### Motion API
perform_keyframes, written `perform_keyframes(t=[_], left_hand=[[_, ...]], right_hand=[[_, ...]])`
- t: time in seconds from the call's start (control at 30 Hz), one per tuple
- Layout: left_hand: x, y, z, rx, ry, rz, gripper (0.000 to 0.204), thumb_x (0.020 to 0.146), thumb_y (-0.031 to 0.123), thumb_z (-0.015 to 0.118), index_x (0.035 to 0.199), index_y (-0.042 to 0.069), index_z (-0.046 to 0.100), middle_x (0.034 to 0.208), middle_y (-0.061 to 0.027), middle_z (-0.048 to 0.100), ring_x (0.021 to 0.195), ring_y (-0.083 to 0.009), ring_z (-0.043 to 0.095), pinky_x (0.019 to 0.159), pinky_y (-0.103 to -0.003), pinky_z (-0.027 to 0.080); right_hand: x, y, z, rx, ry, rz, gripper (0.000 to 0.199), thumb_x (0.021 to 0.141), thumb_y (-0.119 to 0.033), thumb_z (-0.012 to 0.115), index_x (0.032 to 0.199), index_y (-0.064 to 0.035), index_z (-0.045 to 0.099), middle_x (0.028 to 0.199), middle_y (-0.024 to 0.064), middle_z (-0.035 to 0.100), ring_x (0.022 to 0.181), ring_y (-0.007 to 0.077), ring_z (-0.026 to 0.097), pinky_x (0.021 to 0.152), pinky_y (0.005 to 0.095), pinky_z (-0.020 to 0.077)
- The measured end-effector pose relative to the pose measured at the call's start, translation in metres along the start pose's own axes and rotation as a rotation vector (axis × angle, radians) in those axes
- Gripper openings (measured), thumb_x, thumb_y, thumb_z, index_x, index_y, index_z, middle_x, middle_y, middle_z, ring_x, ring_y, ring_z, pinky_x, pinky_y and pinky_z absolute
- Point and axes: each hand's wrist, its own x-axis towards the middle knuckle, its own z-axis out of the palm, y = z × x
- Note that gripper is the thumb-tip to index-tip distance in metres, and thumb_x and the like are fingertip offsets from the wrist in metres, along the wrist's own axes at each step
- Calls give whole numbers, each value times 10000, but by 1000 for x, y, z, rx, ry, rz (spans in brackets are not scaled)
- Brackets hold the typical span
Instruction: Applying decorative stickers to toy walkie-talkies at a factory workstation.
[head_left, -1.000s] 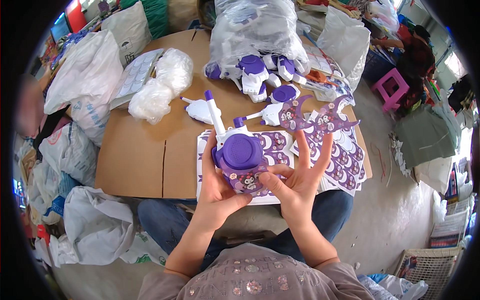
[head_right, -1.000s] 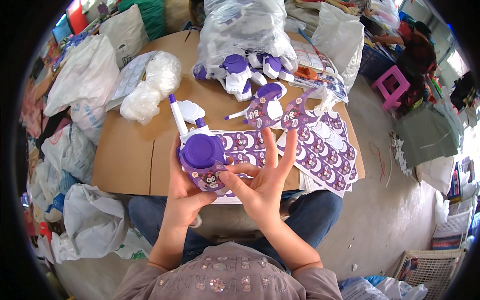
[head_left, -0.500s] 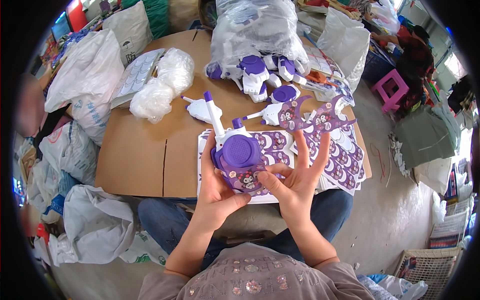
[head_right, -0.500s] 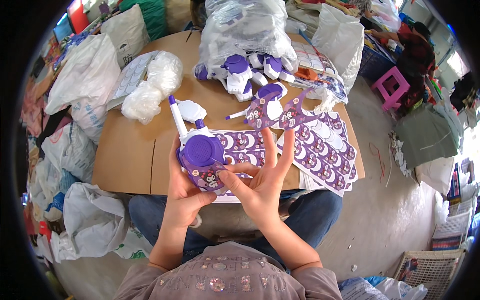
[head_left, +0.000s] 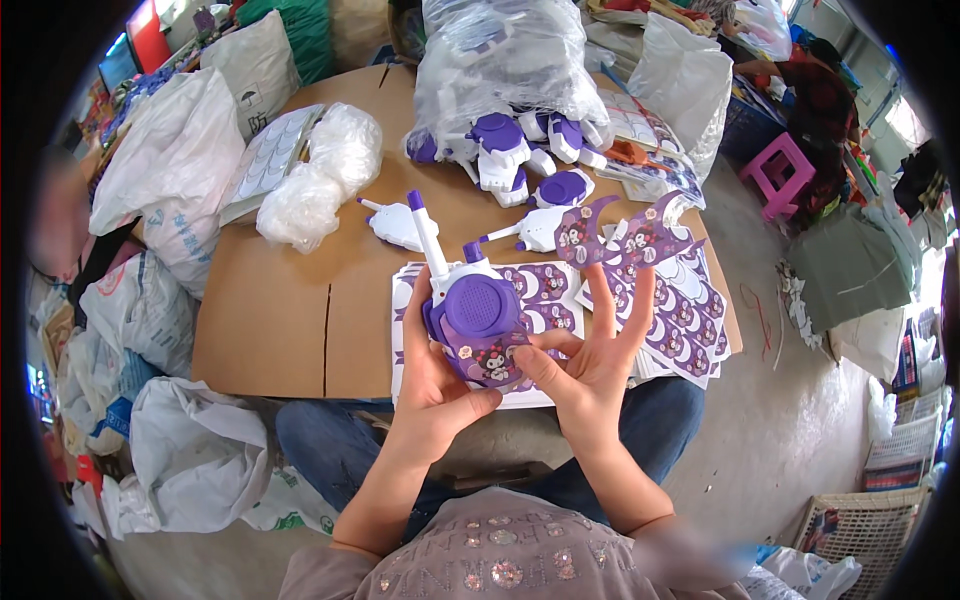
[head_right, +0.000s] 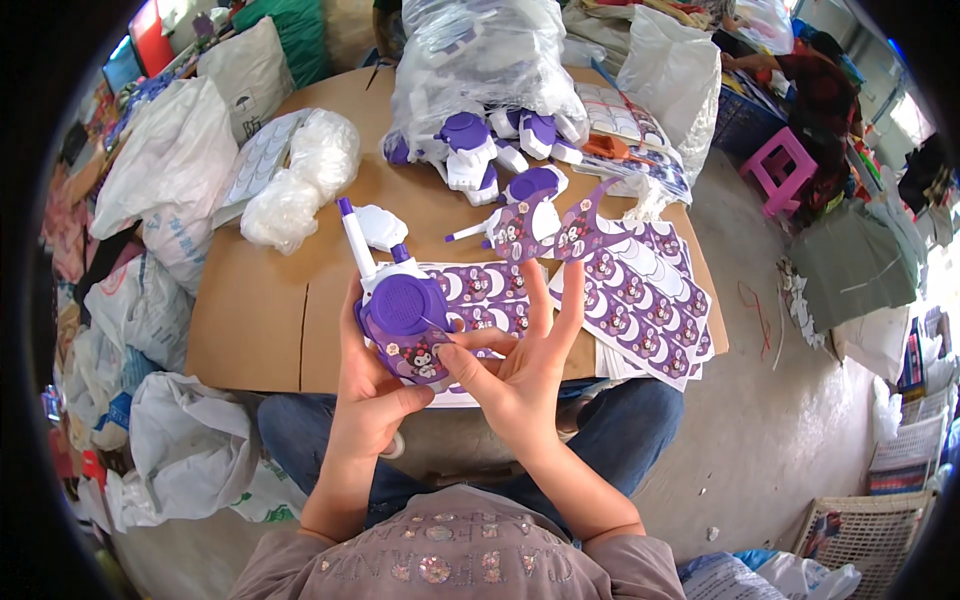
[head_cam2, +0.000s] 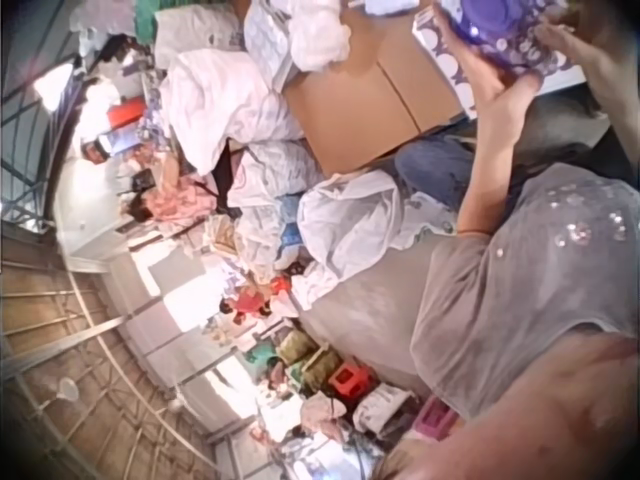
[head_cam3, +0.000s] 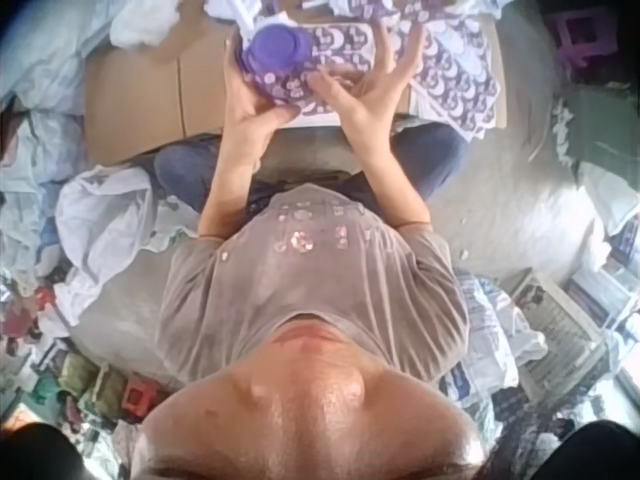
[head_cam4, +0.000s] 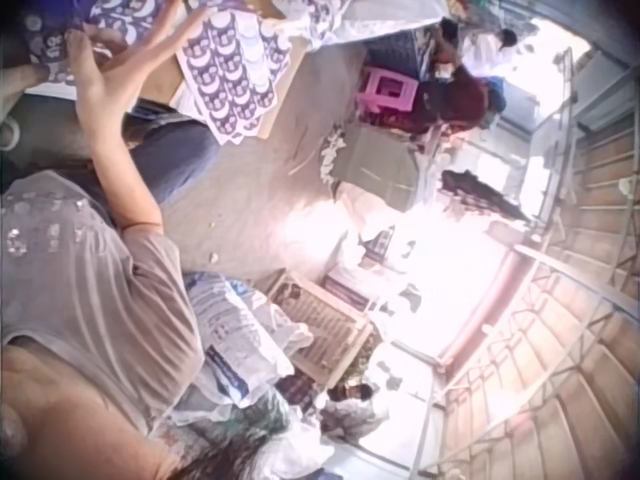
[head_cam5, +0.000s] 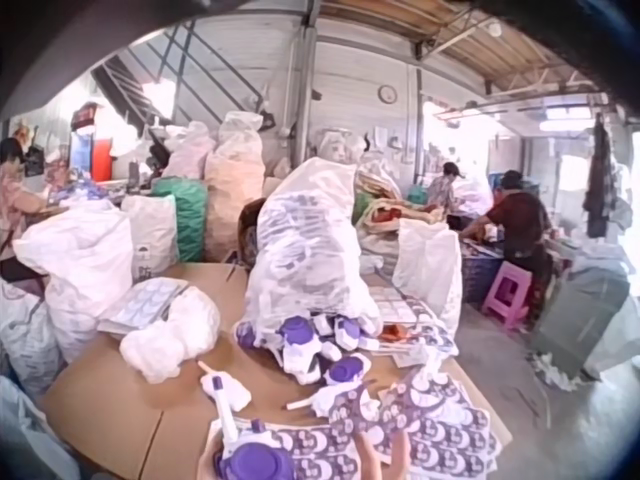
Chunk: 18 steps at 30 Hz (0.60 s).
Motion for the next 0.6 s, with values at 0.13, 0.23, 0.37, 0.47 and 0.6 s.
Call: perform_keyframes(t=[0.13, 0.23, 0.37, 0.47, 0.6], left_hand=[[0, 0, 1, -3, 25, -2, 1137, 681, -214, 554, 1566, 185, -39, 1430, -154, 399, 1291, -275, 499, 1021, -417, 476], [0, -1, 1, -3, 15, 10, 1135, 681, -213, 549, 1564, 177, -47, 1430, -152, 395, 1298, -273, 489, 1025, -420, 472], [0, -2, 2, 10, 23, 21, 1132, 682, -210, 547, 1562, 169, -56, 1432, -151, 387, 1299, -272, 487, 1026, -423, 472], [0, -2, 2, 18, 30, 25, 1128, 683, -210, 543, 1561, 165, -58, 1435, -154, 379, 1299, -274, 486, 1028, -424, 471], [-1, -2, 2, 43, 22, 45, 1115, 692, -212, 538, 1558, 158, -58, 1438, -163, 373, 1300, -279, 485, 1027, -424, 471]], right_hand=[[0, -3, 1, -16, 14, 41, 1194, 771, 142, 718, 1547, -257, -97, 1546, 262, 160, 893, 209, 682, 731, 278, 594], [0, -3, 1, -41, 6, 33, 1195, 768, 139, 722, 1546, -250, -98, 1545, 260, 162, 898, 207, 682, 732, 274, 592], [2, 1, 0, -11, 0, -2, 1190, 766, 140, 722, 1547, -243, -91, 1547, 256, 161, 902, 209, 683, 734, 274, 591], [1, 3, 0, -14, 0, 3, 1187, 765, 138, 724, 1548, -239, -86, 1547, 253, 161, 904, 210, 684, 737, 275, 591], [1, 1, 2, -17, 1, 11, 1184, 764, 140, 723, 1548, -236, -80, 1546, 251, 159, 908, 213, 684, 742, 276, 592]])
